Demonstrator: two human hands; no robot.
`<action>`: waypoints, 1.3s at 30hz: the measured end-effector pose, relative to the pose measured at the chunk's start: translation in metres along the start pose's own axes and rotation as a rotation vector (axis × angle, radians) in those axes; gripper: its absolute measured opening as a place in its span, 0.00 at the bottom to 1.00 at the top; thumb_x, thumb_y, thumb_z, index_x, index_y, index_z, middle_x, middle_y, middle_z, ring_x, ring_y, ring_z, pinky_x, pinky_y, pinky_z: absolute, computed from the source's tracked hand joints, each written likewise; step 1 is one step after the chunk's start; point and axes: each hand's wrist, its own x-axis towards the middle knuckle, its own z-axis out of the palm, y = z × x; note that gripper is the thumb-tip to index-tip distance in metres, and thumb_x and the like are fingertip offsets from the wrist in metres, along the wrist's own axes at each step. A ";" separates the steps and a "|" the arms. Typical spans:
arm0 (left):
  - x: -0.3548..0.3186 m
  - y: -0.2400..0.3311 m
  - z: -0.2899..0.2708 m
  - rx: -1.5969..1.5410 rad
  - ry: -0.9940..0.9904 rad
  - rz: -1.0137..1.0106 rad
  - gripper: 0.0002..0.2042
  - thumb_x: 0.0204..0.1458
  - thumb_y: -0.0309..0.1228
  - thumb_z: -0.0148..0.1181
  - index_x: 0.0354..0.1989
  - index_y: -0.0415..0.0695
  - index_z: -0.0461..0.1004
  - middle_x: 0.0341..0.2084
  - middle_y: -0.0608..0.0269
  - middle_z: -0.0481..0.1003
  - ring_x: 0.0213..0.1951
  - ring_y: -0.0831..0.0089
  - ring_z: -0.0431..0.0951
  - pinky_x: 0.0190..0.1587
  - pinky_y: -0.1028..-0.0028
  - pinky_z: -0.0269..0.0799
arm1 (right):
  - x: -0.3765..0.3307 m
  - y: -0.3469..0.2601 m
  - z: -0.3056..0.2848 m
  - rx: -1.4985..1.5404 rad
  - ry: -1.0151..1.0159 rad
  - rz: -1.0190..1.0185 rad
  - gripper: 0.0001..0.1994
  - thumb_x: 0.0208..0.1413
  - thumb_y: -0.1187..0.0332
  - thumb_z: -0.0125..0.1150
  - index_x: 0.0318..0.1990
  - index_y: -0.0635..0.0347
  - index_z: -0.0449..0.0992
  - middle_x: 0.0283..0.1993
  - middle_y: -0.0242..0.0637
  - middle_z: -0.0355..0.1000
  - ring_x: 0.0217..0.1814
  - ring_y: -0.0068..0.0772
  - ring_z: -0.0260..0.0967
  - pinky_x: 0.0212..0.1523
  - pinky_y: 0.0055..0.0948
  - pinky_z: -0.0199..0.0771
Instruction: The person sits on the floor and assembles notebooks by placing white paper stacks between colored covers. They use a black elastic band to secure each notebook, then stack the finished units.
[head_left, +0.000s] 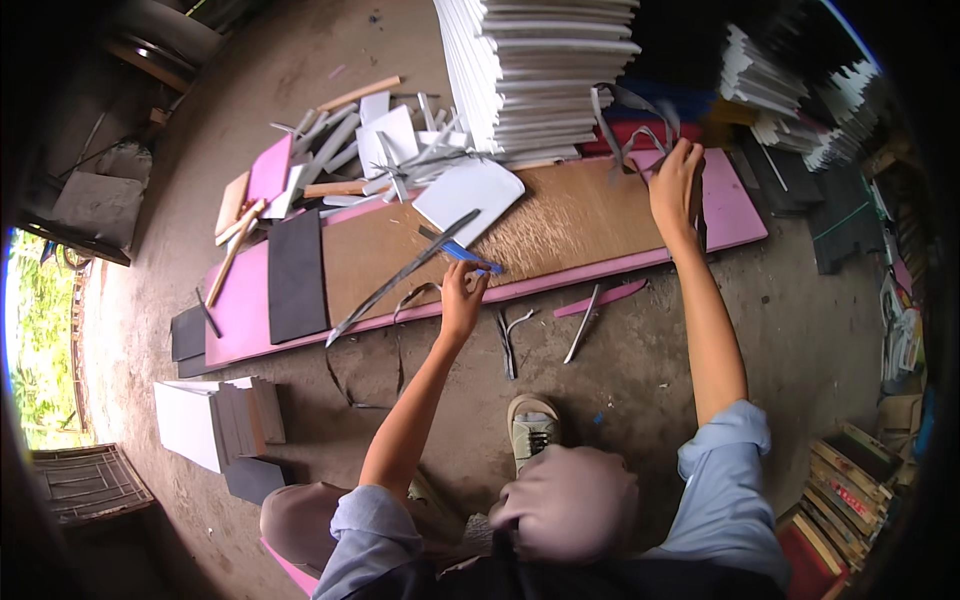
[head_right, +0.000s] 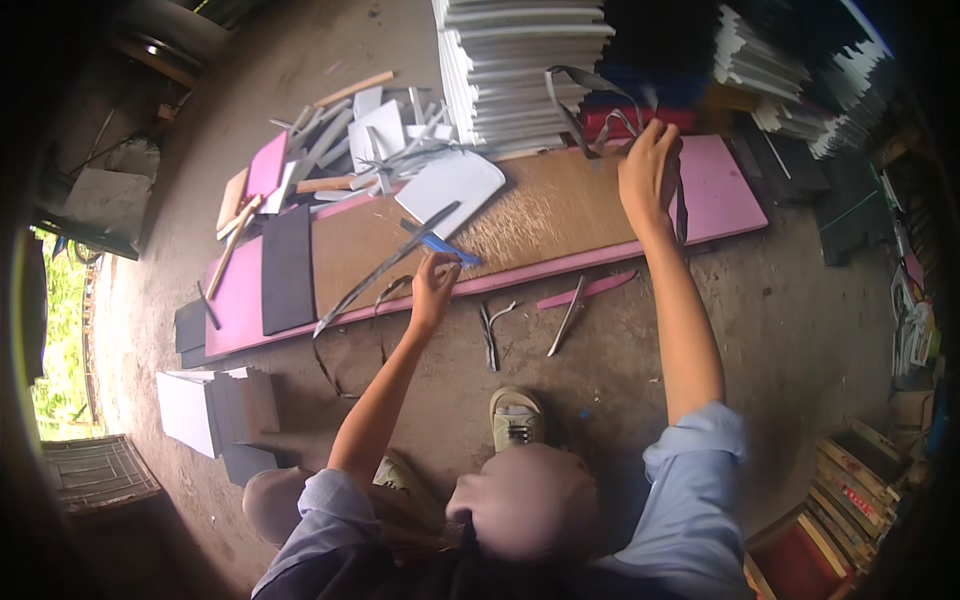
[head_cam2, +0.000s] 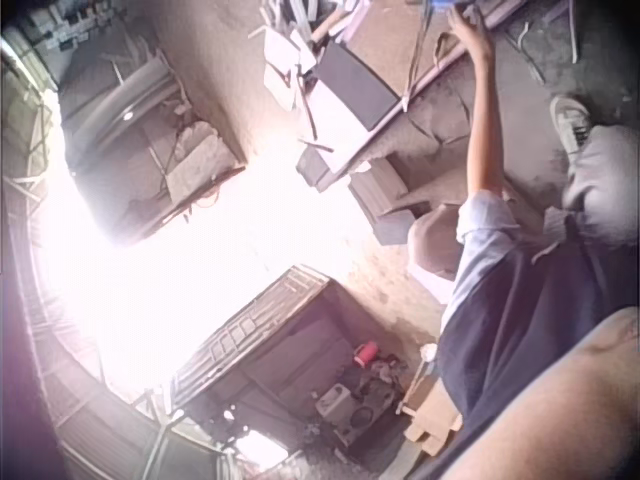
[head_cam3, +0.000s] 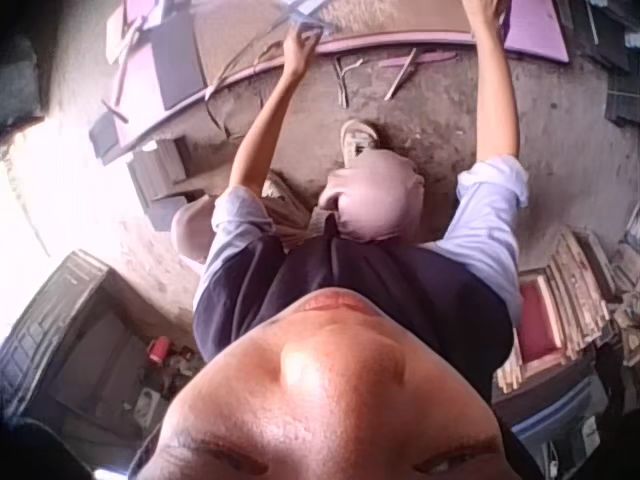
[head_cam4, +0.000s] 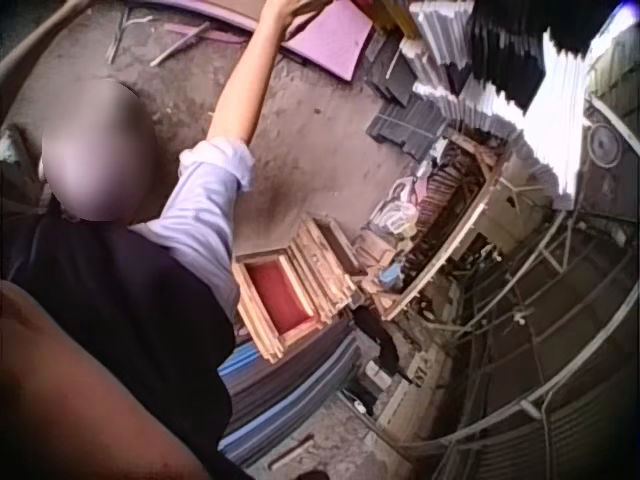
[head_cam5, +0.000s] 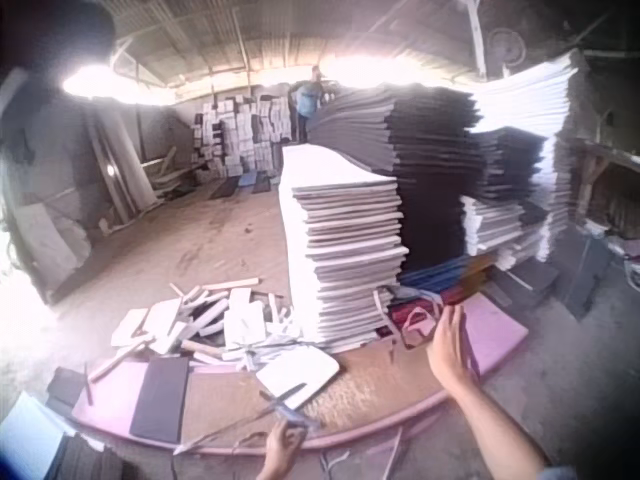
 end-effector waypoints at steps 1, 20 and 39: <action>0.005 -0.006 0.004 0.063 0.007 0.023 0.08 0.46 0.26 0.55 0.35 0.40 0.69 0.37 0.60 0.69 0.42 0.69 0.70 0.43 0.70 0.68 | -0.004 0.002 0.020 -0.059 -0.027 -0.027 0.25 0.39 0.77 0.55 0.49 0.70 0.57 0.43 0.52 0.59 0.43 0.52 0.61 0.40 0.40 0.68; 0.073 -0.056 -0.040 0.668 0.049 0.078 0.09 0.46 0.29 0.53 0.36 0.43 0.66 0.36 0.55 0.67 0.41 0.59 0.66 0.43 0.62 0.58 | -0.099 -0.126 0.130 0.488 -0.432 -0.629 0.23 0.44 0.69 0.58 0.50 0.63 0.63 0.50 0.43 0.61 0.52 0.42 0.55 0.56 0.41 0.52; -0.099 0.117 -0.297 0.472 -0.086 -0.047 0.18 0.47 0.40 0.56 0.40 0.41 0.65 0.23 0.53 0.72 0.28 0.64 0.73 0.34 0.68 0.66 | -0.131 -0.326 -0.085 0.652 -0.736 -1.208 0.08 0.51 0.68 0.47 0.34 0.63 0.65 0.24 0.48 0.70 0.30 0.48 0.70 0.30 0.41 0.69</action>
